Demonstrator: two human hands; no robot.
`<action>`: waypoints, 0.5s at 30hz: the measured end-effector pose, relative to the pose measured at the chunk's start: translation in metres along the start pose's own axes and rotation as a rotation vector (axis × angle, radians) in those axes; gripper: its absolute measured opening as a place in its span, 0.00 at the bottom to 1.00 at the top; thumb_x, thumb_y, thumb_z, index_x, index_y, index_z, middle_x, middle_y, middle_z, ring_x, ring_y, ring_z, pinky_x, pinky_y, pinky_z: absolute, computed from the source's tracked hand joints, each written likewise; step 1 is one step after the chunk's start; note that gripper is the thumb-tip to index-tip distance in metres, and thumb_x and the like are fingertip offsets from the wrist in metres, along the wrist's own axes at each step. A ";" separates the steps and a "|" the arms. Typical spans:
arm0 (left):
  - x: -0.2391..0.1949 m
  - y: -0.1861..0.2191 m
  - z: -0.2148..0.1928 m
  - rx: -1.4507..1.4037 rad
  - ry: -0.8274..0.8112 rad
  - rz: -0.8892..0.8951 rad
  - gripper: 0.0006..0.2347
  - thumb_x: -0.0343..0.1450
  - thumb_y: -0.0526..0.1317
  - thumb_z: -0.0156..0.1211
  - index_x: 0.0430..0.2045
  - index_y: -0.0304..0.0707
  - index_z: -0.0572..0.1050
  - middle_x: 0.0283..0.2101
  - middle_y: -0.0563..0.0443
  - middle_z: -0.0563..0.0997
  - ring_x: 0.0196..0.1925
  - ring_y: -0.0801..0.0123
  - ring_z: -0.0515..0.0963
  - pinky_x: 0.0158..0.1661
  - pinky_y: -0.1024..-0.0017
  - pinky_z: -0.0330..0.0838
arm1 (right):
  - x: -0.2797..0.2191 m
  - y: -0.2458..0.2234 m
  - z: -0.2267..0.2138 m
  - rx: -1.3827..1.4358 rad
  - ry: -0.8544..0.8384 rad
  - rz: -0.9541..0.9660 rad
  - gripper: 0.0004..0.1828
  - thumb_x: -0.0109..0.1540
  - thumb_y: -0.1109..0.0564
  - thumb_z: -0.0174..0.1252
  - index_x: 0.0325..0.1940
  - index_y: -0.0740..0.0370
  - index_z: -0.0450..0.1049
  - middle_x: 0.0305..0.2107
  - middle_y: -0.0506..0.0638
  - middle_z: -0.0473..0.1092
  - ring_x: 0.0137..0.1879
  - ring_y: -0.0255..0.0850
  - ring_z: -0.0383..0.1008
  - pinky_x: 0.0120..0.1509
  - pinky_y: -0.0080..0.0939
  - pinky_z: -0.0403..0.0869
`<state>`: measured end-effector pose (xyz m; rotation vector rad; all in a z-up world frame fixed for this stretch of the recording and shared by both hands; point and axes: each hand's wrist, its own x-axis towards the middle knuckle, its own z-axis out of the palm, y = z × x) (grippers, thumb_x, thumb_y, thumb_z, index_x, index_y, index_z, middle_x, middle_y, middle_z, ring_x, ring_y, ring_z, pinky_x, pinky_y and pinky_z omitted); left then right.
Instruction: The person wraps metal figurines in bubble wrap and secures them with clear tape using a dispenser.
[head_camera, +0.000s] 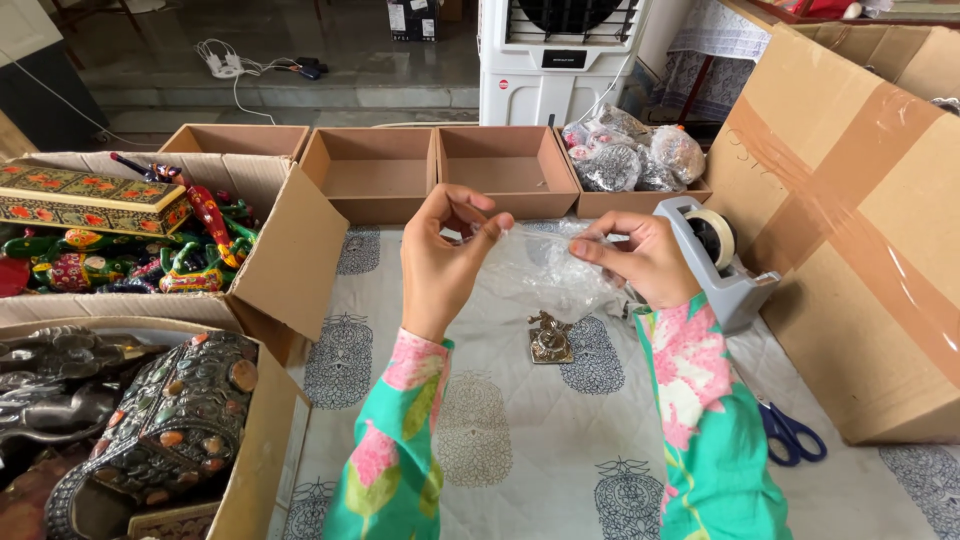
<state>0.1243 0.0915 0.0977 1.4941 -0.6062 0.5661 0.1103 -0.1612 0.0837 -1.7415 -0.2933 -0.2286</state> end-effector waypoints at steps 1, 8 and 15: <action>0.000 0.004 0.001 0.019 0.066 -0.036 0.10 0.67 0.36 0.74 0.32 0.35 0.75 0.28 0.61 0.76 0.29 0.84 0.72 0.31 0.82 0.67 | -0.001 -0.004 0.001 -0.020 0.010 -0.022 0.09 0.58 0.55 0.70 0.35 0.63 0.79 0.27 0.42 0.76 0.23 0.25 0.66 0.24 0.27 0.62; 0.009 -0.009 -0.032 -0.052 0.323 0.043 0.14 0.72 0.36 0.74 0.31 0.36 0.69 0.29 0.60 0.73 0.27 0.83 0.72 0.28 0.83 0.63 | 0.002 0.012 -0.028 0.079 0.380 -0.149 0.10 0.62 0.53 0.68 0.37 0.59 0.76 0.29 0.41 0.75 0.30 0.23 0.71 0.28 0.26 0.70; 0.015 -0.019 -0.028 -0.286 0.077 -0.038 0.11 0.72 0.32 0.70 0.43 0.34 0.73 0.36 0.58 0.77 0.34 0.83 0.72 0.31 0.84 0.61 | 0.007 0.014 -0.047 0.252 0.266 -0.299 0.06 0.69 0.57 0.65 0.47 0.59 0.76 0.40 0.44 0.74 0.45 0.28 0.73 0.49 0.30 0.73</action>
